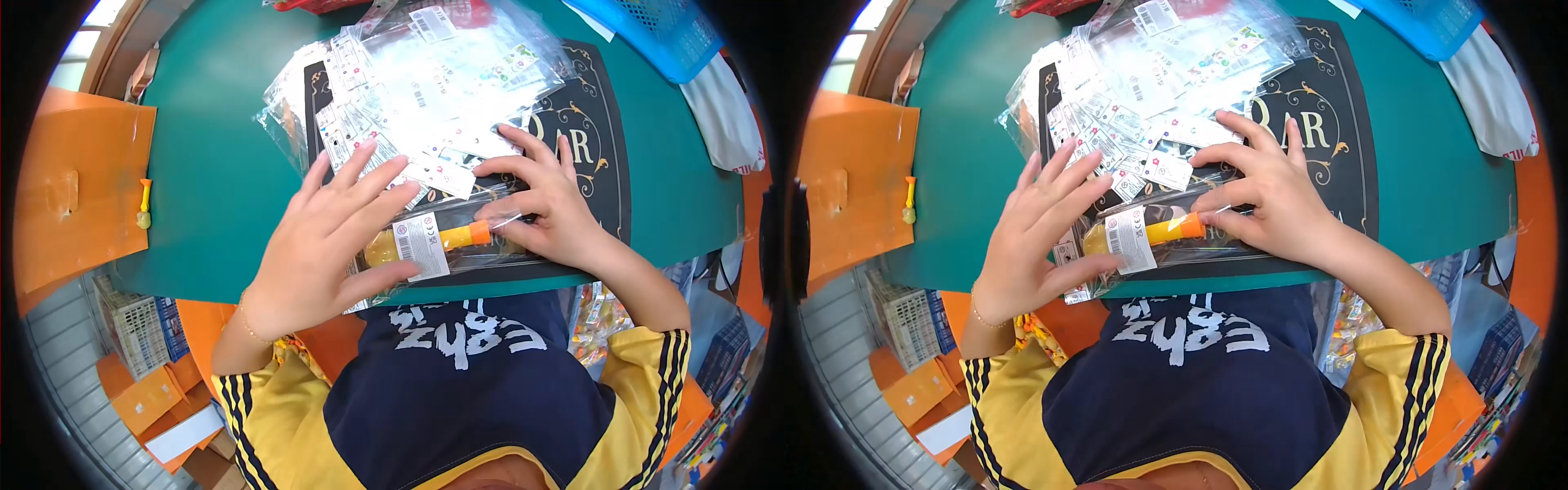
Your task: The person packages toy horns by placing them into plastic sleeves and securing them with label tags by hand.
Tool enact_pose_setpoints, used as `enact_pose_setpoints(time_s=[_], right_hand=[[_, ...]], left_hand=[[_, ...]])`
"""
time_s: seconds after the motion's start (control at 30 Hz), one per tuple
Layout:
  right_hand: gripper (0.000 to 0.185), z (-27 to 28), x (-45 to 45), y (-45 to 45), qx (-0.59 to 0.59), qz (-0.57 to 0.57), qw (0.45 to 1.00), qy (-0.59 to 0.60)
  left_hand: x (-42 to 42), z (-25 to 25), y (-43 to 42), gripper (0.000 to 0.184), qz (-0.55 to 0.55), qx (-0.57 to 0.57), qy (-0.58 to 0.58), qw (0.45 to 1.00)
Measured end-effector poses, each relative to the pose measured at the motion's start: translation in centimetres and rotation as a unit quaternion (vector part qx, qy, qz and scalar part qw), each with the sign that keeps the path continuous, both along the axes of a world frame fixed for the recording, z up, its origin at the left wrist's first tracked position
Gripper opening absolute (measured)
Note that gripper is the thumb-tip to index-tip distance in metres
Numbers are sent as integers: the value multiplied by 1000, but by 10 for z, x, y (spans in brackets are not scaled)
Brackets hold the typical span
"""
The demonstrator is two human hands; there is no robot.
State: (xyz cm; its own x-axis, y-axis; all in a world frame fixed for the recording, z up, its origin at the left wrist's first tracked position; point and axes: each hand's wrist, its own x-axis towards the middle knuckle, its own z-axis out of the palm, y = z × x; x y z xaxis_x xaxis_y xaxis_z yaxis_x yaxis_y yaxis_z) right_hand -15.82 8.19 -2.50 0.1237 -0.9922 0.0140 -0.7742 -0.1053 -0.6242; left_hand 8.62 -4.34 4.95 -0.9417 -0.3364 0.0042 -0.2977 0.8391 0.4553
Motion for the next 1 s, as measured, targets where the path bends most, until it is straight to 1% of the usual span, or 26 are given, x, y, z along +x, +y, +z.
enact_pose_setpoints(time_s=[0.1, 0.17, 0.2, 0.23, 0.3, 0.37, 0.4, 0.43, 0.47, 0.5, 0.57, 0.6, 0.63, 0.7, 0.73, 0.77, 0.83, 0.87, 0.97, 1.0], right_hand=[[13, 0, 1, 0, -9, -8, 1000, -2], [14, 0, 2, 0, -13, -9, 1000, -4], [14, 0, 3, 0, -10, -9, 1000, -1], [14, 0, 3, 0, -7, -9, 1000, 3], [14, -1, 8, -1, -2, -13, 1000, 0], [13, -1, 13, -1, 2, -21, 1000, 0], [14, -1, 16, 0, 2, -30, 1000, -7], [14, -2, 18, 0, 3, -38, 999, -14], [13, -2, 19, 1, 4, -43, 999, -10], [13, -2, 19, 1, 5, -46, 999, -8], [13, -4, 19, 2, -7, -61, 998, -15], [18, -2, 19, 3, -9, -57, 998, 0], [18, -2, 17, 4, -9, -62, 998, 2], [25, -2, 14, 7, -33, -72, 997, -8], [31, 1, 12, 8, -40, -76, 996, 0], [31, 1, 11, 10, -39, -80, 996, 2], [31, -1, 8, 15, -43, -80, 996, 25], [32, -4, 8, 16, -48, -83, 995, 39], [32, -1, 5, 19, -30, -71, 996, 41], [36, -1, 3, 19, -22, -65, 997, 33]], left_hand=[[14, -5, 4, 65, 12, 32, -21, 999], [22, -16, 8, 60, 17, 17, -20, 1000], [23, -23, 12, 56, 37, 17, 1, 999], [24, -30, 13, 56, 38, 17, 1, 999], [24, -44, 16, 53, 29, -16, 10, 999], [20, -54, 19, 51, 27, -4, 23, 999], [17, -56, 20, 51, 12, -19, 26, 999], [16, -59, 21, 51, -3, -33, 29, 999], [15, -63, 22, 57, -18, -41, 30, 999], [12, -61, 25, 57, -21, -40, 32, 998], [5, -52, 30, 65, 3, -69, -9, 998], [4, -47, 30, 71, -2, -83, -44, 996], [1, -42, 30, 71, -6, -83, -41, 996], [-5, -34, 29, 71, -14, -97, -66, 993], [-8, -32, 28, 69, -27, -90, -65, 993], [-13, -31, 27, 69, -31, -90, -63, 994], [-26, -29, 26, 60, -106, -104, -78, 986], [-31, -30, 27, 51, -121, -94, -59, 986], [-47, -37, 23, 50, -175, -110, -61, 977], [-51, -37, 21, 49, -167, -81, -48, 982]])
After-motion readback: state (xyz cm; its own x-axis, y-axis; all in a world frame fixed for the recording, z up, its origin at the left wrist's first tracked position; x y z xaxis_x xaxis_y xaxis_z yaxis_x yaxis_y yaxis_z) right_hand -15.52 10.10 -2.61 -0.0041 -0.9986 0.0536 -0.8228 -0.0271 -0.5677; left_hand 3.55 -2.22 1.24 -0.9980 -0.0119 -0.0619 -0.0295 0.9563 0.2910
